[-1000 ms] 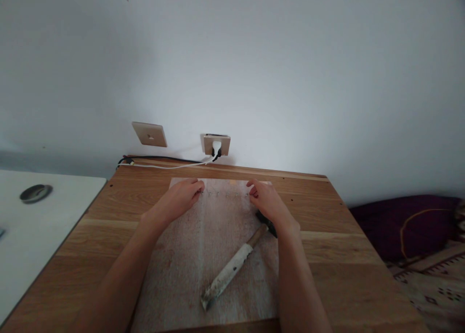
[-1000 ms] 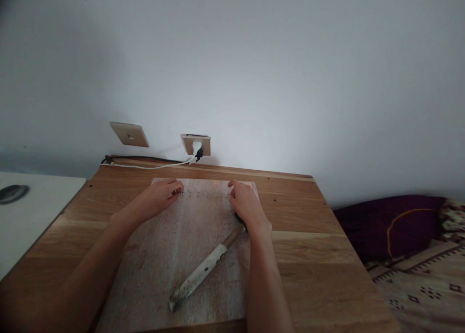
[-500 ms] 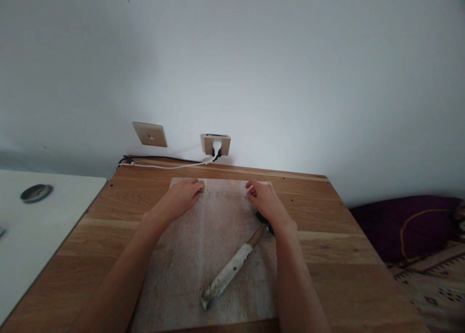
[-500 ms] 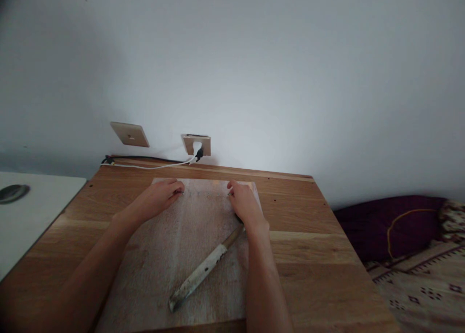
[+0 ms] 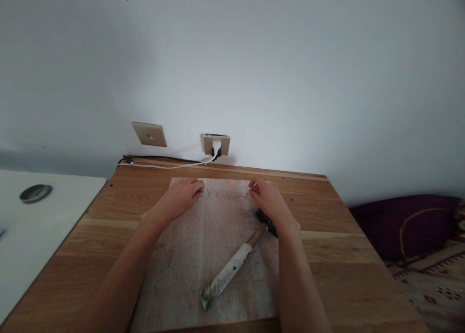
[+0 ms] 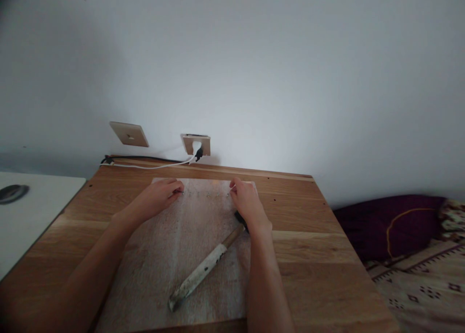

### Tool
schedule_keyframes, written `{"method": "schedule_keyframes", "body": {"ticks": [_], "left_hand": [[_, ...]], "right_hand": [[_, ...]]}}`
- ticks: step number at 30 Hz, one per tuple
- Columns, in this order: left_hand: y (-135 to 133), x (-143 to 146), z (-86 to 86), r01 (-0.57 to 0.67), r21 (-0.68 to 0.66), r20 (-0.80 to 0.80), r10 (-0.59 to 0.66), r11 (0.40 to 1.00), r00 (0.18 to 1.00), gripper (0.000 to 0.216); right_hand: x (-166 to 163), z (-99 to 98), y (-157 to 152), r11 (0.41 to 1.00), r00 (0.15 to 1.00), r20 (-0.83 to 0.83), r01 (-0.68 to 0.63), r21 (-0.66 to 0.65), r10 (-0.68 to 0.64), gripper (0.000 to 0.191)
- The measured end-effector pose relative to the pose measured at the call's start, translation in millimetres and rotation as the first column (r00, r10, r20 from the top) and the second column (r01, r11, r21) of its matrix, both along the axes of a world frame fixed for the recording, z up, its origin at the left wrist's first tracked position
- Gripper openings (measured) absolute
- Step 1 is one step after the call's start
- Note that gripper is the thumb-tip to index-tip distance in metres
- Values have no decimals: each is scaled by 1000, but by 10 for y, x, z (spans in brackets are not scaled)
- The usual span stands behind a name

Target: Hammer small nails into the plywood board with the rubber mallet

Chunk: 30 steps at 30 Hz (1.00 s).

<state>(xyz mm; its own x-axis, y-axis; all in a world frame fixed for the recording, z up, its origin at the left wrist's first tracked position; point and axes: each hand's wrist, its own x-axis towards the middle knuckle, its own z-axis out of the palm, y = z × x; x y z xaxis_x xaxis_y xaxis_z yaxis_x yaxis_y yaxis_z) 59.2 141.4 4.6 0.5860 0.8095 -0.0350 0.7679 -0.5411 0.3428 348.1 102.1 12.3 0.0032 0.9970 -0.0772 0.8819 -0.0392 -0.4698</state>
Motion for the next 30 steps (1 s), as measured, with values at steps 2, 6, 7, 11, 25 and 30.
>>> {"method": "schedule_keyframes", "body": {"ticks": [2, 6, 7, 11, 25, 30], "left_hand": [[0, 3, 3, 1, 5, -4, -1, 1000, 1000, 17], [-4, 10, 8, -1, 14, -16, 1, 1000, 1000, 17], [-5, 11, 8, 0, 19, -21, 1, 1000, 1000, 17], [-5, 13, 6, 15, 38, -13, -14, 999, 1000, 19], [-8, 33, -21, 8, 39, 0, -8, 999, 1000, 21], [-9, 41, -36, 10, 35, 20, -10, 999, 1000, 21]], "right_hand": [[-5, 8, 7, 1000, 1000, -2, -15, 0, 15, 17], [-11, -4, 18, 998, 997, 22, -70, 1, 70, 20], [-10, -15, 21, 997, 996, 41, -81, 1, 81, 22], [3, -67, 37, 995, 990, 104, -99, -12, 100, 24], [32, -140, 50, 995, 989, 110, -102, -5, 102, 20], [38, -165, 59, 994, 991, 86, -106, -12, 107, 19]]}}
